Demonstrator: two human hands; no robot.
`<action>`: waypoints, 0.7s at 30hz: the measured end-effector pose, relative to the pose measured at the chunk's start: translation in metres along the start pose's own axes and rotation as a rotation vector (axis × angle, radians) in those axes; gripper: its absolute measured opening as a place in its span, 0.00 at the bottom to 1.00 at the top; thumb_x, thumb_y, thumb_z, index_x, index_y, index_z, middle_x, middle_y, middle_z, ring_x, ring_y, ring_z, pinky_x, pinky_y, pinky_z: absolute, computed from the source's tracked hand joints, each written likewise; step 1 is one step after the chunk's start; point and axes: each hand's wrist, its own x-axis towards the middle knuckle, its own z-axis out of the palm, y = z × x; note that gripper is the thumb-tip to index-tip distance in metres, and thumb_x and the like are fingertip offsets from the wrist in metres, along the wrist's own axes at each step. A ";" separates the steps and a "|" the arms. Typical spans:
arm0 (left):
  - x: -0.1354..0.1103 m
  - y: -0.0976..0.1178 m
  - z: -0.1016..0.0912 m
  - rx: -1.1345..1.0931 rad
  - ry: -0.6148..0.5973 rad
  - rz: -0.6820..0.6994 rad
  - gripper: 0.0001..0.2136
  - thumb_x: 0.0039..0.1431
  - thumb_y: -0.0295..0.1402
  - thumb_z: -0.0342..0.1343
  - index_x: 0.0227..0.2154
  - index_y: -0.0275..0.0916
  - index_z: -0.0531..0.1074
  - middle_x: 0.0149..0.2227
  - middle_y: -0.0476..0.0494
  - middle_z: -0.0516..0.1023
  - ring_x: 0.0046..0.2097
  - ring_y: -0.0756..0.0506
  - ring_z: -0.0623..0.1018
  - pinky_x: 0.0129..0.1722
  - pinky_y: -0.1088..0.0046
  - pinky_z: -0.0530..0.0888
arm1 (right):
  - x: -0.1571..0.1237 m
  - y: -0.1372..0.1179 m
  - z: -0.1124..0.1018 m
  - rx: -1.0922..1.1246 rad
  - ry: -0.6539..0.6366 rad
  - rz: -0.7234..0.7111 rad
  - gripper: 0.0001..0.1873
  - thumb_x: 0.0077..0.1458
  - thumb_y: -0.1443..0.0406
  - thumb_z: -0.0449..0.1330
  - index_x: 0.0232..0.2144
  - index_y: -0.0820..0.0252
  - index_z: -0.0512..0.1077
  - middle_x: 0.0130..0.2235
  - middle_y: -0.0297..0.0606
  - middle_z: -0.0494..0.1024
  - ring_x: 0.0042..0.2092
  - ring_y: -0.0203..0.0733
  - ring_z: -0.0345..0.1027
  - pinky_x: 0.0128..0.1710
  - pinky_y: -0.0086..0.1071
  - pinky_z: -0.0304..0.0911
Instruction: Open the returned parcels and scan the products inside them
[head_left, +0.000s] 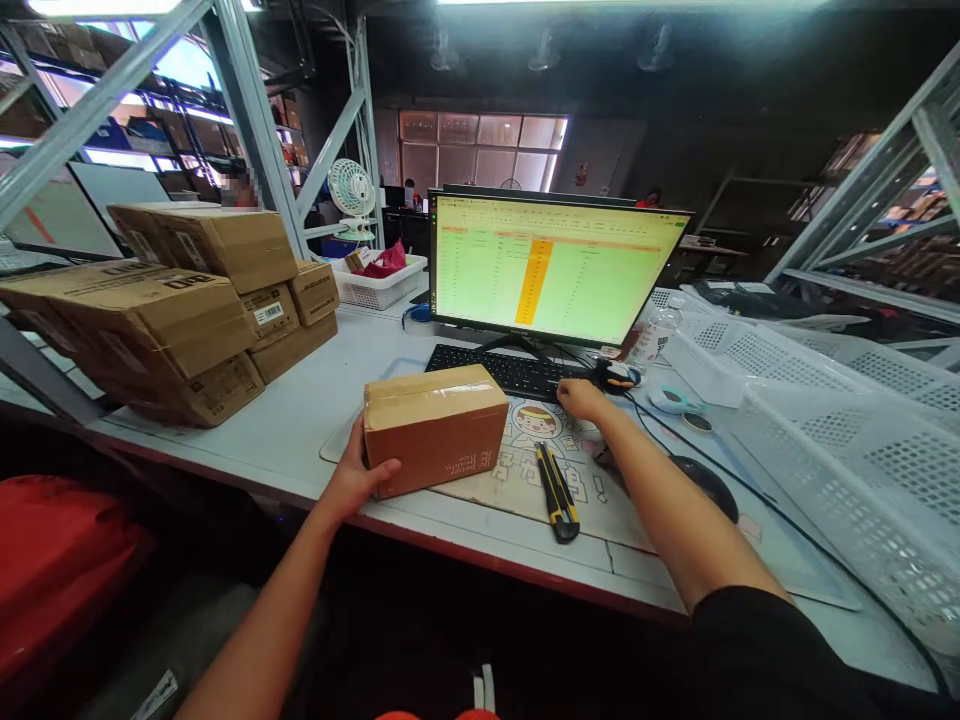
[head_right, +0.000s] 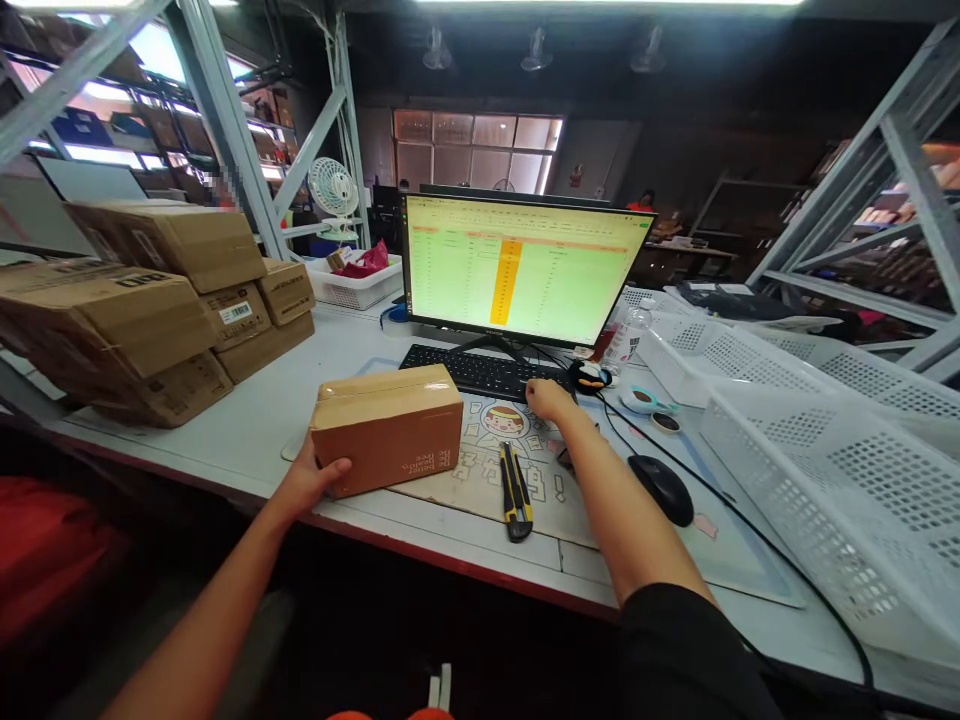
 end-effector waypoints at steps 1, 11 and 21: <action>0.000 0.001 0.000 -0.003 -0.003 -0.001 0.54 0.44 0.57 0.72 0.69 0.38 0.56 0.62 0.30 0.71 0.64 0.29 0.72 0.63 0.53 0.72 | 0.001 -0.002 -0.002 -0.003 -0.005 -0.002 0.11 0.70 0.62 0.58 0.45 0.64 0.76 0.49 0.43 0.79 0.51 0.45 0.73 0.54 0.43 0.67; -0.002 0.004 0.005 -0.038 -0.057 0.059 0.58 0.43 0.50 0.75 0.72 0.42 0.50 0.66 0.31 0.67 0.67 0.30 0.68 0.66 0.51 0.68 | -0.092 -0.059 -0.002 -0.014 -0.104 -0.117 0.23 0.64 0.53 0.61 0.54 0.61 0.73 0.51 0.54 0.80 0.51 0.58 0.76 0.46 0.41 0.67; -0.013 0.052 0.014 0.700 0.295 0.353 0.53 0.46 0.40 0.73 0.73 0.43 0.52 0.66 0.29 0.60 0.69 0.27 0.60 0.71 0.41 0.52 | -0.155 -0.055 0.024 0.428 0.054 -0.025 0.32 0.63 0.64 0.50 0.67 0.63 0.63 0.43 0.47 0.81 0.42 0.50 0.78 0.44 0.39 0.70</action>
